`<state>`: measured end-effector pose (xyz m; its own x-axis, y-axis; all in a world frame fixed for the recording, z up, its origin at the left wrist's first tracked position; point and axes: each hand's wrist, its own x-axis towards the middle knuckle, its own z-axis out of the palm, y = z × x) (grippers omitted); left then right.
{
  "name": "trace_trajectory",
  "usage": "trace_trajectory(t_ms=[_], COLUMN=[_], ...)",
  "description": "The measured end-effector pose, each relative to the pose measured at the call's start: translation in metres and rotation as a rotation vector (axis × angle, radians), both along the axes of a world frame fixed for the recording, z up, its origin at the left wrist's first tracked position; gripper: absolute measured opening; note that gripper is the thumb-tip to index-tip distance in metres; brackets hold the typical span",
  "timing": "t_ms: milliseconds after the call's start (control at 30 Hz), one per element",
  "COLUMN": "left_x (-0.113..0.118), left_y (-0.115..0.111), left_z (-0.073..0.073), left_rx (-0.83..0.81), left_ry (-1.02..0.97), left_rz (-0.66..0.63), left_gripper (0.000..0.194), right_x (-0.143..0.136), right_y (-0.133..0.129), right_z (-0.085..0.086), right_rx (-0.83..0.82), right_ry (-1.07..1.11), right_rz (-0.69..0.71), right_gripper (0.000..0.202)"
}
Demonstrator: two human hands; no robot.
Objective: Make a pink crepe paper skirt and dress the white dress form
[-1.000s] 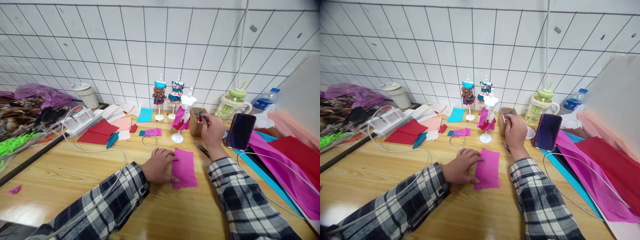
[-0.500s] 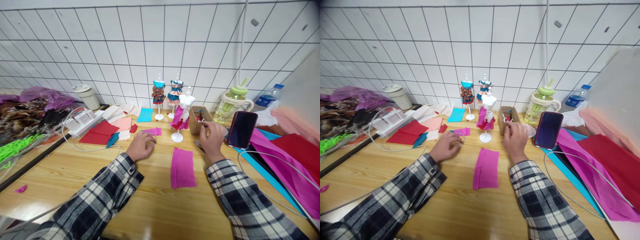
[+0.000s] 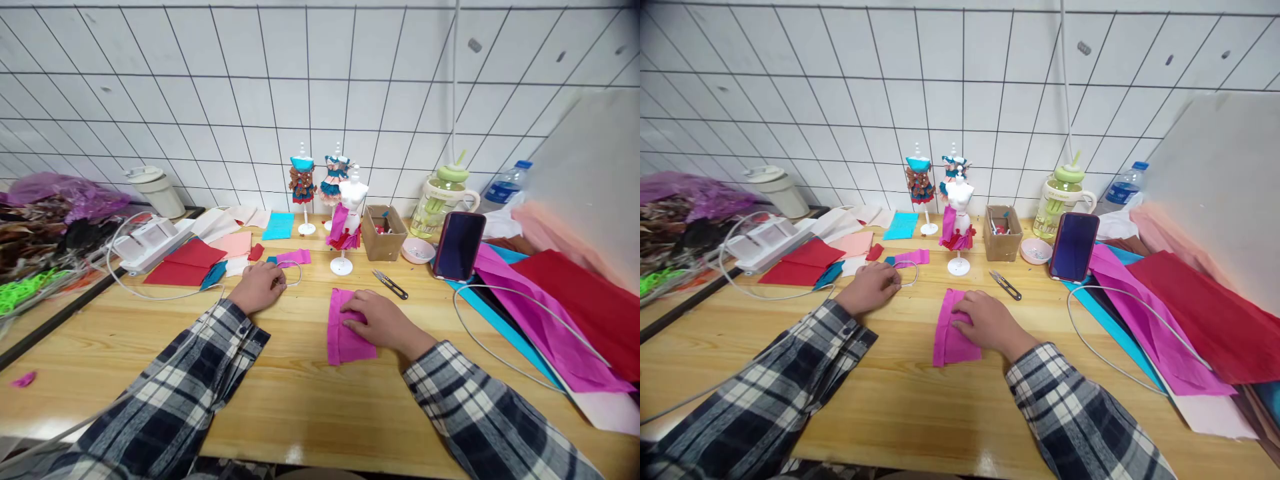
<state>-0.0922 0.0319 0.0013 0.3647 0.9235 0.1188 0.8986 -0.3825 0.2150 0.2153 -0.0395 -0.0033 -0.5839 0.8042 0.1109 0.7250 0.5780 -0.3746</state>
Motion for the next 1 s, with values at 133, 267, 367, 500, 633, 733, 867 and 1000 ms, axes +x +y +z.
trace_trajectory(t_ms=[133, 267, 367, 500, 633, 733, 867, 1000], left_x=[0.011, 0.023, 0.025, 0.023, 0.023, 0.026, 0.029, 0.030], left_y=[-0.002, -0.008, -0.009, -0.005, -0.002, -0.003, -0.003, -0.004], left_z=[-0.002, -0.001, -0.003, -0.005, -0.008, -0.010, -0.013, -0.012], left_rx=[-0.015, -0.036, -0.011, 0.066, 0.058, 0.028, 0.018, -0.006], left_ry=[-0.142, -0.341, -0.477, -0.650, -0.873, -0.917, -0.830, -0.798], left_rz=[0.004, 0.007, 0.059, 0.159, 0.159, 0.122, 0.109, 0.105], left_gripper=[0.022, 0.021, 0.020, 0.030, 0.034, 0.037, 0.042, 0.044], right_x=[-0.005, -0.007, -0.009, -0.013, -0.012, -0.009, -0.007, -0.006], right_y=[-0.004, -0.005, -0.006, -0.009, -0.009, -0.010, -0.011, -0.010], right_z=[-0.001, -0.001, 0.000, 0.001, 0.006, 0.011, 0.013, 0.012], right_rx=[-0.018, 0.039, 0.048, 0.056, 0.079, 0.044, 0.057, 0.013], right_ry=[0.055, 0.023, -0.034, -0.083, -0.213, -0.220, -0.059, -0.095], right_rz=[0.019, -0.080, -0.093, -0.108, -0.291, -0.391, -0.133, 0.031], right_gripper=[0.028, 0.028, 0.032, 0.035, 0.035, 0.044, 0.022, 0.020])
